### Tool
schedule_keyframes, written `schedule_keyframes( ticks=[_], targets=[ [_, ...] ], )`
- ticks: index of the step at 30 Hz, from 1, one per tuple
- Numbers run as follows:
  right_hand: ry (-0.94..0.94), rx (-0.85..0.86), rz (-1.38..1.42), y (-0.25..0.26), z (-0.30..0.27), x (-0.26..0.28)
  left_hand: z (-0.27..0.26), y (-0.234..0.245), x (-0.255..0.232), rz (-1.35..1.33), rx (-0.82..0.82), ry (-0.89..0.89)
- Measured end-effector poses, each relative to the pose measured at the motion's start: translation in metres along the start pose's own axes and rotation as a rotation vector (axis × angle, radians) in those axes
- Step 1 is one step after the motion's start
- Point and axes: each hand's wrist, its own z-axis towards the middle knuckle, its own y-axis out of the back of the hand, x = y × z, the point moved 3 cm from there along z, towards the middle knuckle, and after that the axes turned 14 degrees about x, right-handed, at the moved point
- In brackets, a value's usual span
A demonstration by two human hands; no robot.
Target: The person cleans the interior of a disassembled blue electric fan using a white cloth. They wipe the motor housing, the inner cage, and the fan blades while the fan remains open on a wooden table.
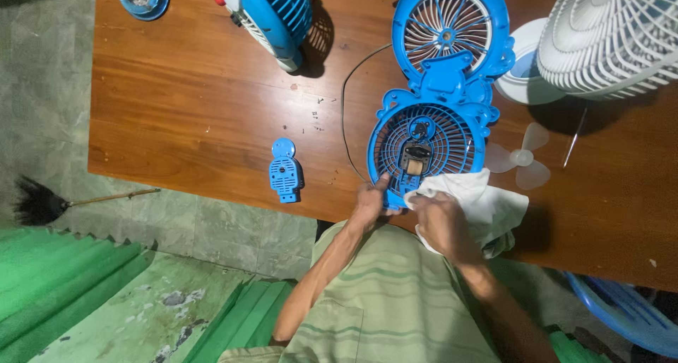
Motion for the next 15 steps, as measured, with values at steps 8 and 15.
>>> schedule_keyframes(
  ticks=[8, 15],
  targets=[
    [-0.285, 0.010, 0.551, -0.026, 0.026, -0.008, -0.014, -0.002, -0.017, 0.099, -0.121, 0.080],
    [-0.331, -0.234, 0.786, 0.016, -0.024, -0.043, -0.104, -0.037, -0.098, 0.957, -0.395, -0.423]
  ],
)
